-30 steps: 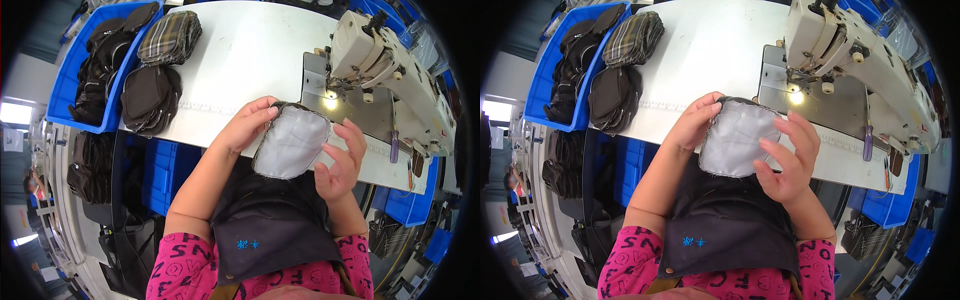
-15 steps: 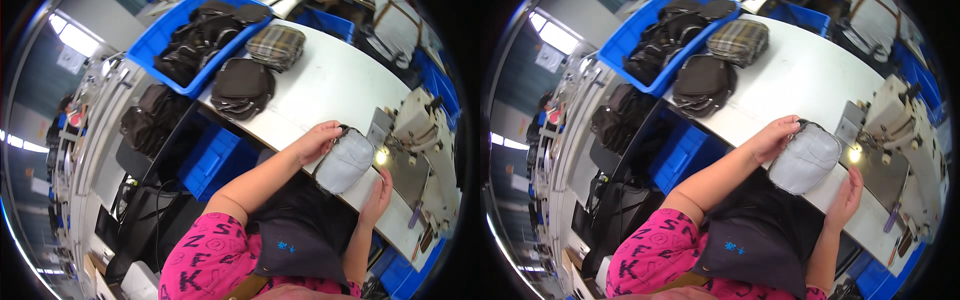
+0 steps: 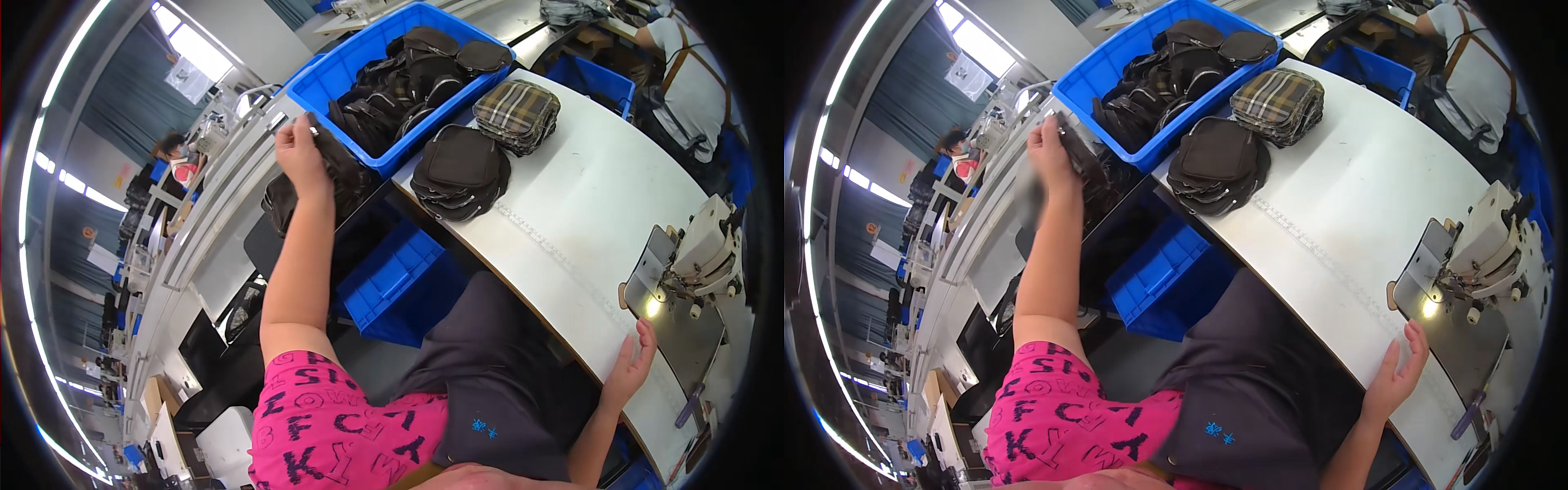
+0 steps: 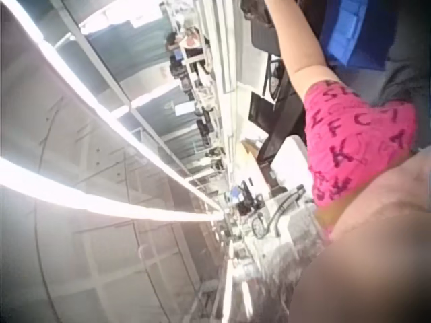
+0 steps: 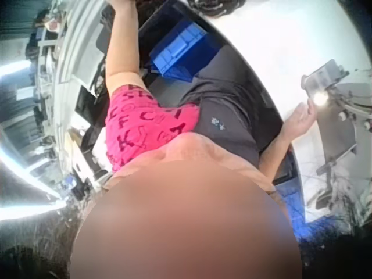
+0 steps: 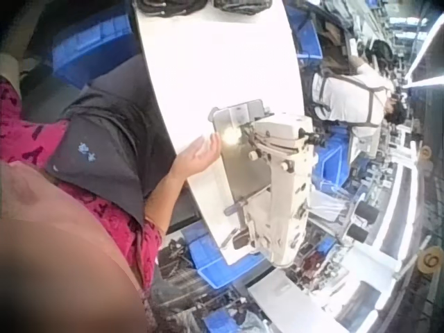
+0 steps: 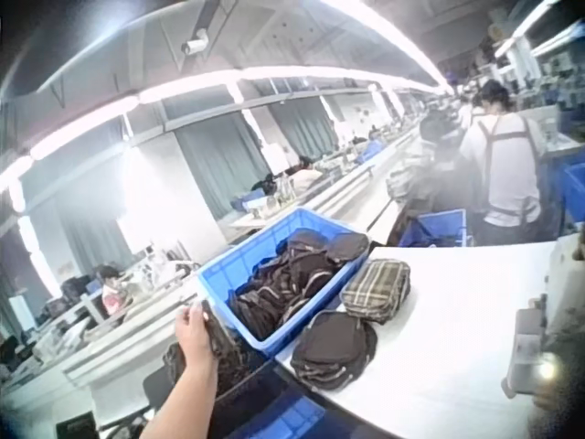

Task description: Sewing together fabric and leather components of a small bag using an industrial sewing machine.

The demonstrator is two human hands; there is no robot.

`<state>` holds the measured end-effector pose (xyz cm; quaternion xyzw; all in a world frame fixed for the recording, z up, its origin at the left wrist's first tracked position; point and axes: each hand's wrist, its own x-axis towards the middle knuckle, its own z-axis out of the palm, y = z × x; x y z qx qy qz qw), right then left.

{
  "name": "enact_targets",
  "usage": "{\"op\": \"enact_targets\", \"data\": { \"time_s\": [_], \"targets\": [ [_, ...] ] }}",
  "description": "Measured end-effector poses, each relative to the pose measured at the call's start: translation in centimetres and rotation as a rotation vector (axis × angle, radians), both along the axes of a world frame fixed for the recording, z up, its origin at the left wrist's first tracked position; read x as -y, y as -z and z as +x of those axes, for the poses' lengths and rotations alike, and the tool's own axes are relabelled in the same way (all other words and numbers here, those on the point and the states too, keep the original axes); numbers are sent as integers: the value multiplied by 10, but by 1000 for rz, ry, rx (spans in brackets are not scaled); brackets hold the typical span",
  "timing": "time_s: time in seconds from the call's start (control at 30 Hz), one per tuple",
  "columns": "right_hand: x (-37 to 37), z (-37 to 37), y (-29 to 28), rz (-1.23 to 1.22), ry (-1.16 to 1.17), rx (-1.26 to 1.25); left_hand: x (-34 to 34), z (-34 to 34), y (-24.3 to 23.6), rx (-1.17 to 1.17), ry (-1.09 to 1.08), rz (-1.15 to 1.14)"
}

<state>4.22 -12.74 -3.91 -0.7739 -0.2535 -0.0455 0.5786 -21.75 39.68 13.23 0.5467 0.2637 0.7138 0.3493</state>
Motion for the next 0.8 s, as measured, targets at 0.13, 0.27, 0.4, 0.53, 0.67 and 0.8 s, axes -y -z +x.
{"op": "enact_targets", "data": {
  "time_s": [0.13, 0.27, 0.4, 0.53, 0.67, 0.8],
  "targets": [
    [2, -1, -3, -45, -16, 85, -70, -61, 0, -440, -496, 18],
    [-4, -1, 0, -34, -41, 129, -127, -104, 29, -821, -414, -379],
    [-4, -3, -4, -75, -12, 129, -114, -49, 57, -1110, -792, -288],
    [-9, -6, -10, -92, -32, 157, -87, 28, 45, -947, -515, 226],
    [-9, -6, -15, -130, -28, 176, -21, 143, 48, -1001, -64, 403],
    [-12, -7, -20, -126, -32, 165, 18, 216, 65, -980, 142, 586]
  ]
}}
